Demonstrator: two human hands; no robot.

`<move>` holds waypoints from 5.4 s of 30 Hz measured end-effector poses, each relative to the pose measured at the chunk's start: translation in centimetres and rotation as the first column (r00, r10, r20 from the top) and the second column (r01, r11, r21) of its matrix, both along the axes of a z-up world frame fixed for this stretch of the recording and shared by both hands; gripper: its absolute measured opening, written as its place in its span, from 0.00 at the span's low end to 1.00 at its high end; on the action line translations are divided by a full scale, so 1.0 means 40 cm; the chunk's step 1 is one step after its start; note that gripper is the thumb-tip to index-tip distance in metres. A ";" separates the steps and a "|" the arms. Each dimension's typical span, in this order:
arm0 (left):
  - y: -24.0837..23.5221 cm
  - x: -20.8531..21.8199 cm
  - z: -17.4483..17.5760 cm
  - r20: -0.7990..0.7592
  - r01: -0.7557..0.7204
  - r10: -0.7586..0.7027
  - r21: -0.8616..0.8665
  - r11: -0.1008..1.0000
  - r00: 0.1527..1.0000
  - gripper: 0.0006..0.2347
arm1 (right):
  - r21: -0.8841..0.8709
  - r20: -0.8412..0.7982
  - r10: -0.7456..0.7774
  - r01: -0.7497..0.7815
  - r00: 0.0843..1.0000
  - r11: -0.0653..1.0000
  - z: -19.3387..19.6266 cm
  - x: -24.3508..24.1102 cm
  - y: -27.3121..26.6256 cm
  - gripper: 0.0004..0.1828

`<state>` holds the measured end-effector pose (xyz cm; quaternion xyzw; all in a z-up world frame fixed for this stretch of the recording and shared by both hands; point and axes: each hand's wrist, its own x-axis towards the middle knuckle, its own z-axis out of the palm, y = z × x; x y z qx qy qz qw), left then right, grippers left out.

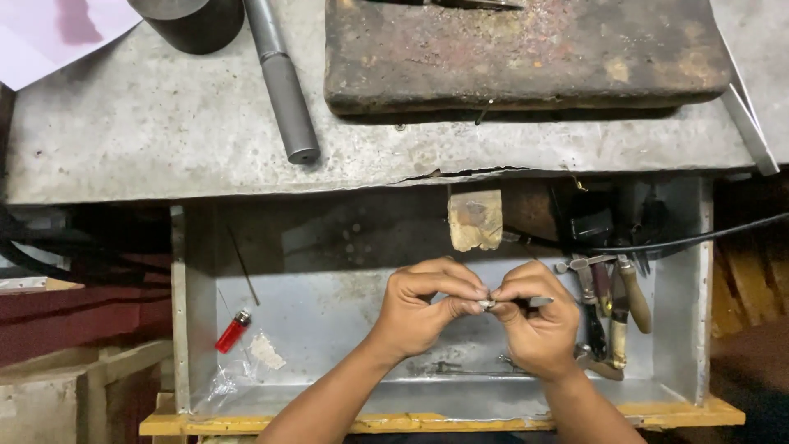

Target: The person holds a small metal ring against a wooden block and uses a metal file to smooth its edges. The ring is rotated and repositioned repeatedly to file different sections. The work continues throughout the clip without a visible final state.

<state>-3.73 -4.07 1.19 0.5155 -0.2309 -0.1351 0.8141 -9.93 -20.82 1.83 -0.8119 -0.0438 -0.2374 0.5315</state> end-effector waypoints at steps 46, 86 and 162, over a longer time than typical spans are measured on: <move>-0.133 0.029 0.041 -0.047 -0.028 0.025 -0.061 0.998 0.999 0.05 | -0.656 -0.434 -0.134 -0.211 0.891 0.724 -0.237 -0.157 -0.157 0.17; -0.035 0.086 0.055 -0.020 -0.089 0.091 0.087 0.992 0.996 0.05 | 0.039 -0.185 -0.117 0.126 0.976 0.991 -0.097 -0.038 -0.017 0.10; -0.037 0.088 0.023 -0.050 -0.046 0.050 0.078 0.996 0.998 0.07 | 0.342 -0.083 -0.087 0.110 0.993 0.933 -0.157 -0.024 -0.014 0.07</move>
